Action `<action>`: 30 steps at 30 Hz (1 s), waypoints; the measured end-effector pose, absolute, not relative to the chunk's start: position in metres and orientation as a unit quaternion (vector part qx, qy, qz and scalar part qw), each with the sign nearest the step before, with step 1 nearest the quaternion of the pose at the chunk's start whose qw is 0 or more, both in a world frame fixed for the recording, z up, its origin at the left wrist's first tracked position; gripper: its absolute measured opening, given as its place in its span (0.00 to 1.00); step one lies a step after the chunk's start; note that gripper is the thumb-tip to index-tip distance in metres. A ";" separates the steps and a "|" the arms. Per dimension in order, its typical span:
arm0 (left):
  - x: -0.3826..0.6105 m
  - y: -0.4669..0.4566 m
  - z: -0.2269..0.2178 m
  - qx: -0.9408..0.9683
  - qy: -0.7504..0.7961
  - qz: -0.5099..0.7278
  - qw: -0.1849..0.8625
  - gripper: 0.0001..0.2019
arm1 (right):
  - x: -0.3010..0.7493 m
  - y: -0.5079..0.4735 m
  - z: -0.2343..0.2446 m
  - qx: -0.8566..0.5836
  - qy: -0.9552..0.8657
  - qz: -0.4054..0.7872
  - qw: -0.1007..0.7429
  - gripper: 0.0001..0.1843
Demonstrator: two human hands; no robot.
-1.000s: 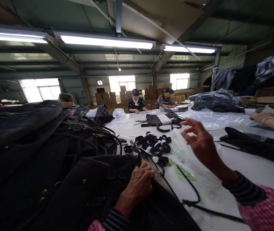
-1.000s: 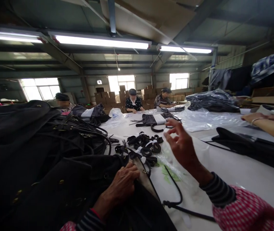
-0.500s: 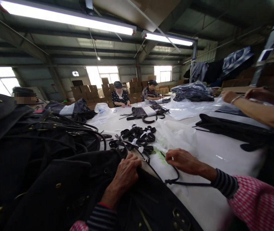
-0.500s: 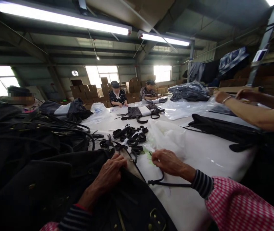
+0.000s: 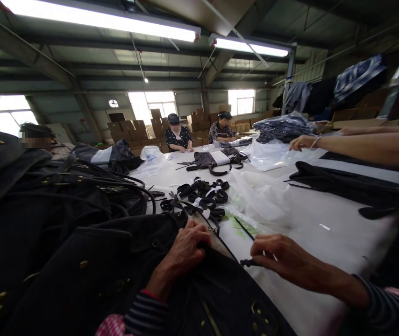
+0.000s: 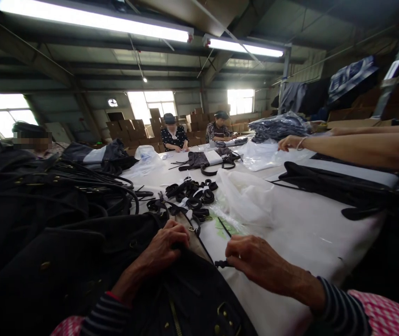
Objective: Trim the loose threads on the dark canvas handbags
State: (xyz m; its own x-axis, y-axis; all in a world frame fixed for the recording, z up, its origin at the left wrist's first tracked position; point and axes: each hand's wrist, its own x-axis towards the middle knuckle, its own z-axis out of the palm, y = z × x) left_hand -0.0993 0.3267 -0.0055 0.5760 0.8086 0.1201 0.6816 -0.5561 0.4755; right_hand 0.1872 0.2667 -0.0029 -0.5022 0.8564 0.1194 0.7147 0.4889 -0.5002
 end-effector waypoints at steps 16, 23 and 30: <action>-0.097 0.315 -0.008 0.849 0.439 0.199 0.215 0.13 | 0.172 0.215 -0.012 -0.491 -0.755 0.383 0.203 0.21; -0.104 0.286 -0.011 0.870 0.396 0.169 0.240 0.19 | 0.188 0.232 0.001 -0.409 -0.839 0.328 0.146 0.11; -0.114 0.270 -0.044 0.881 0.409 0.205 0.119 0.20 | 0.244 0.294 0.002 -0.564 -0.807 0.042 0.172 0.10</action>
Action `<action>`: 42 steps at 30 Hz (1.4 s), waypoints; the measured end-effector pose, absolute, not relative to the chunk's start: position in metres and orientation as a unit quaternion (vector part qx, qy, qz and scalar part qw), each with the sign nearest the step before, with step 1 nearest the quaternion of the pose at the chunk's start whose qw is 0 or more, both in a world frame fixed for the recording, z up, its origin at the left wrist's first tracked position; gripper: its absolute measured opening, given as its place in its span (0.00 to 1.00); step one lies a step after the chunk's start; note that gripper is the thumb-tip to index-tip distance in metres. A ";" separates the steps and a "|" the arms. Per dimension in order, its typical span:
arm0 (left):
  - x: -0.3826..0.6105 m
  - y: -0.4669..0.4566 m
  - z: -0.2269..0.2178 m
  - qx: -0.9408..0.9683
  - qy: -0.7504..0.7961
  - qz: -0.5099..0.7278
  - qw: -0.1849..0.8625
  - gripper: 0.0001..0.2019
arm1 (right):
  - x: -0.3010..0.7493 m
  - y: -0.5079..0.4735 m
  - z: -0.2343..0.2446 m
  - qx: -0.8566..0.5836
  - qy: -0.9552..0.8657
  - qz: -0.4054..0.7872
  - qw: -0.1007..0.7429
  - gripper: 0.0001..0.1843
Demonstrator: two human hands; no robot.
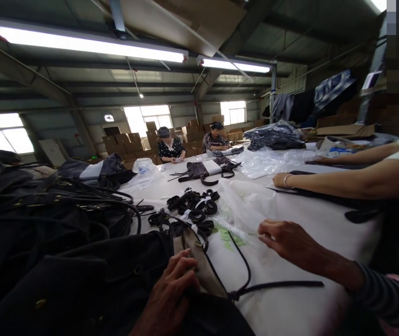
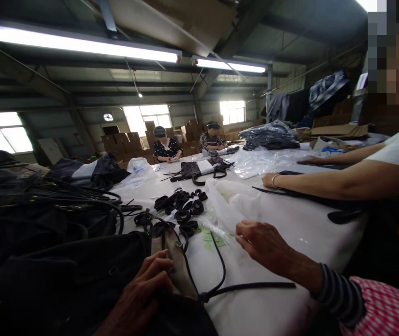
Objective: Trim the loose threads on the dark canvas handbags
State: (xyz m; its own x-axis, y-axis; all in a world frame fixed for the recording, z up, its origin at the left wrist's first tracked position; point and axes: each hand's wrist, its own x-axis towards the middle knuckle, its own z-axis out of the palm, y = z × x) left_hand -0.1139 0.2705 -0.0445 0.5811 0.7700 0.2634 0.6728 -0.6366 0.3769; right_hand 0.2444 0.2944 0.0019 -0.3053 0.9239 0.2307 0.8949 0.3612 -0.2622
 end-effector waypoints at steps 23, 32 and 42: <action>-0.128 0.271 -0.036 0.901 0.378 0.173 0.125 0.20 | 0.256 0.266 0.015 -0.532 -0.710 0.266 0.377 0.17; -0.123 0.279 -0.031 0.905 0.374 0.167 0.113 0.19 | 0.275 0.239 0.048 -0.416 -0.507 0.452 0.604 0.11; -0.118 0.282 -0.027 0.901 0.396 0.149 0.100 0.19 | 0.314 0.198 0.039 -0.447 -0.468 0.454 0.613 0.11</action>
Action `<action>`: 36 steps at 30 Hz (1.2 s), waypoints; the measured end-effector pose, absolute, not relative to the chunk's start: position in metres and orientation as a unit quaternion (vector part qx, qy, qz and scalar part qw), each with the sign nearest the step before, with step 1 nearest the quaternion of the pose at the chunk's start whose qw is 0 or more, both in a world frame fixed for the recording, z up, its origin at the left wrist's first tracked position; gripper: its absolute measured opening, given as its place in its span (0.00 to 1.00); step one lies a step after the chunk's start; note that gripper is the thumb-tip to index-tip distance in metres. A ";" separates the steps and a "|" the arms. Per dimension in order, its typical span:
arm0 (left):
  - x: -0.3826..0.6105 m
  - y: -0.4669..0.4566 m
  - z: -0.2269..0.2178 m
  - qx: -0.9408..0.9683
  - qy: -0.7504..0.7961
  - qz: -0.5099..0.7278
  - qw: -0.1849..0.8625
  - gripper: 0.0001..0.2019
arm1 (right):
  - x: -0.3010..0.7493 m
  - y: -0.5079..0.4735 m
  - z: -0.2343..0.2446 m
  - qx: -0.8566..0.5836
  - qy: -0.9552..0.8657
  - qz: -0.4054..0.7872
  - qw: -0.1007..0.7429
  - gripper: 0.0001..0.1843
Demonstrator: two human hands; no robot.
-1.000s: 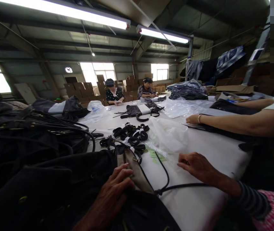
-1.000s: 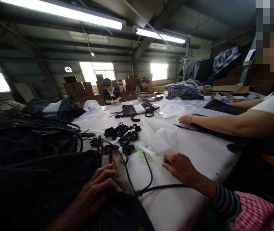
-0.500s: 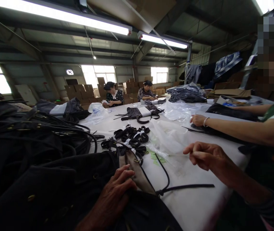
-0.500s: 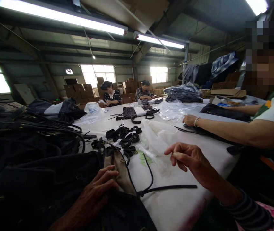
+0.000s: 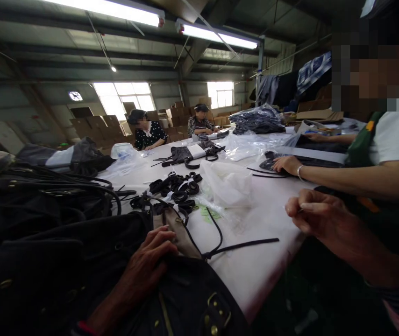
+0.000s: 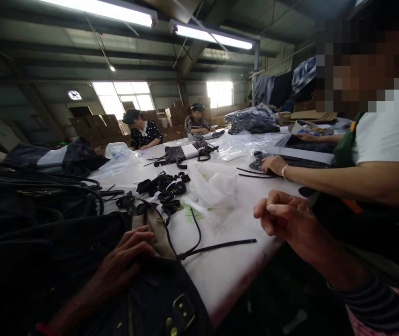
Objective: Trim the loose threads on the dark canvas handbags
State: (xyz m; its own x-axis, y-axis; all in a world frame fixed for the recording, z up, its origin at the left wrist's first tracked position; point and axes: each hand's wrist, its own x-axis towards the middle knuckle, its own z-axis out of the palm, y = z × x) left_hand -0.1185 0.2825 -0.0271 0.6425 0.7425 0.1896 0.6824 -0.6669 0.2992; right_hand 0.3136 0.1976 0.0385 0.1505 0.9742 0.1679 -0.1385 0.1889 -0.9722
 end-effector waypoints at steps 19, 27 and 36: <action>-0.105 0.266 -0.020 0.874 0.398 0.255 0.110 0.17 | 0.128 0.332 -0.010 -0.396 -0.864 0.138 0.278 0.06; -0.108 0.266 -0.024 0.879 0.393 0.246 0.115 0.17 | 0.127 0.371 -0.029 -0.424 -0.893 0.060 0.141 0.09; -0.109 0.266 -0.023 0.874 0.402 0.238 0.134 0.19 | 0.144 0.384 -0.006 -0.442 -0.859 0.079 0.246 0.09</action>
State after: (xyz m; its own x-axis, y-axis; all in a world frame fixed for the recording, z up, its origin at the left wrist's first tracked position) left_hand -0.1087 0.2657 -0.0233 0.5640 0.7663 0.3077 0.6384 -0.6410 0.4261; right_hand 0.1445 0.3842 -0.0057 -0.4874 0.7983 0.3537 0.7206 0.5965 -0.3533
